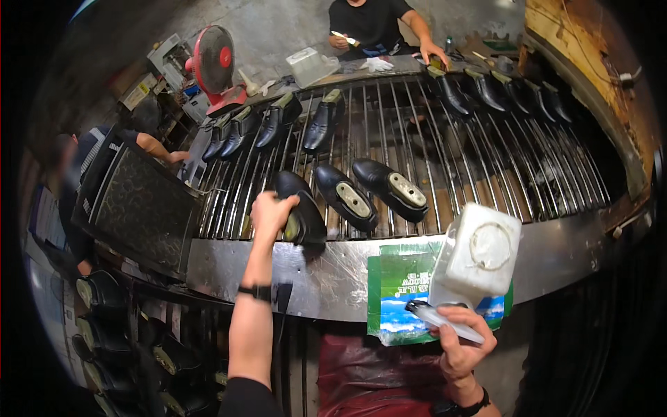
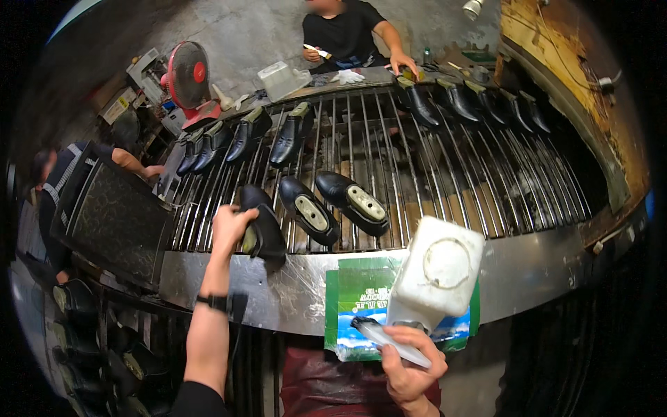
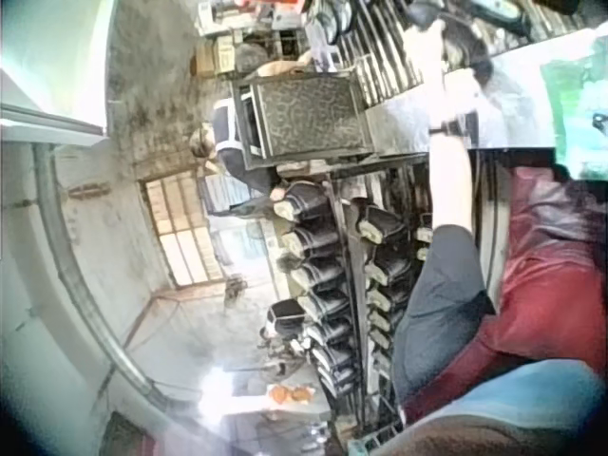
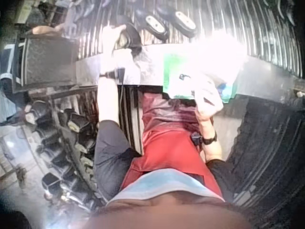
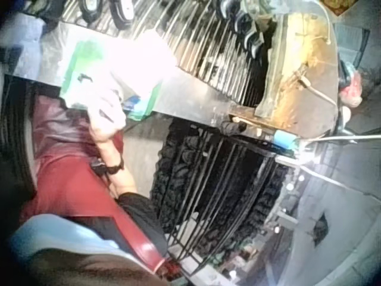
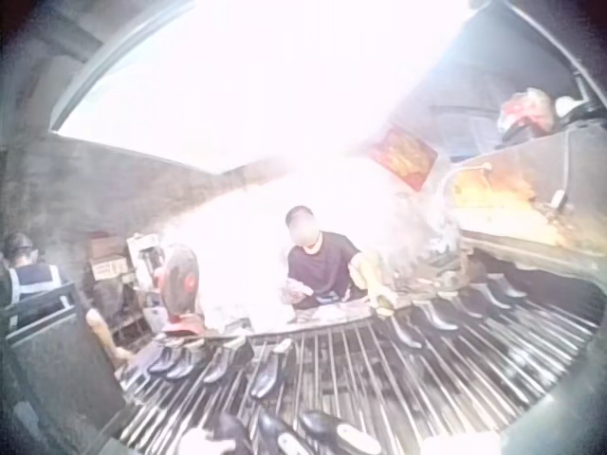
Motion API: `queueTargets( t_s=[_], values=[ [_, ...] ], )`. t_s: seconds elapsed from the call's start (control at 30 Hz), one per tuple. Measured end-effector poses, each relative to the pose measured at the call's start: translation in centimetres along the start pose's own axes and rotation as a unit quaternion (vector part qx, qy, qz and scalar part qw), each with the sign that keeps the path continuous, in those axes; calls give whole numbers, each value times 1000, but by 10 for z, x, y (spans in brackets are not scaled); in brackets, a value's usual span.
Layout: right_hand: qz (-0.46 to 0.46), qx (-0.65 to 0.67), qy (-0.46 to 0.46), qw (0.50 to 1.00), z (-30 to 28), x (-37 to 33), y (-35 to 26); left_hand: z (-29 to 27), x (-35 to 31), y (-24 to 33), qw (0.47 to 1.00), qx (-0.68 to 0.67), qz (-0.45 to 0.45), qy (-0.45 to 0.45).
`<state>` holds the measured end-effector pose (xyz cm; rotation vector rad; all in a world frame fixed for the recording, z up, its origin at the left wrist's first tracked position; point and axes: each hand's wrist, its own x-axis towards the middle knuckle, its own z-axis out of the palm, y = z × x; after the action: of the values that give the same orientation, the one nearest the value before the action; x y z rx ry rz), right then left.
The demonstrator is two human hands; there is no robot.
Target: Applying adhesive or cement to the edges of shoe outsoles using a small brush-like tool and a liquid container.
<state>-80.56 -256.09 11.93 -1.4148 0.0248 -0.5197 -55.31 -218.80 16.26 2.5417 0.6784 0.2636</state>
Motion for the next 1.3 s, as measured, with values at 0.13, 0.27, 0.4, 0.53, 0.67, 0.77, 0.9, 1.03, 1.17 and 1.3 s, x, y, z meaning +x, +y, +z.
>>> queueTargets(
  t_s=[0.13,0.27,0.4,0.53,0.67,0.77,0.9,1.03,1.17,1.3],
  values=[
    [53,80,28,995,17,1,-7,43,51,-1,983,179,-33,9],
    [73,31,35,996,10,-2,8,30,27,-15,994,95,-41,-20],
    [-10,-13,-6,1000,-4,0,11,-8,-98,-37,998,41,23,52],
    [-45,19,-64,997,-54,-12,45,-128,-224,-114,923,179,68,334],
    [87,77,54,992,-48,-21,28,-250,-253,-188,891,323,-259,188],
    [136,130,37,981,-36,-24,24,-324,-246,-331,956,172,-234,-36],
    [79,95,74,990,-32,-25,24,-299,-260,-334,928,95,-334,136],
    [59,3,64,996,-38,-28,31,-273,-321,-320,885,-173,-218,372],
    [-18,-188,-26,982,-41,-25,37,-187,-363,-263,632,-687,-77,350],
    [-32,-213,-17,976,-39,-30,36,-121,-380,-258,574,-818,46,5]
  ],
)
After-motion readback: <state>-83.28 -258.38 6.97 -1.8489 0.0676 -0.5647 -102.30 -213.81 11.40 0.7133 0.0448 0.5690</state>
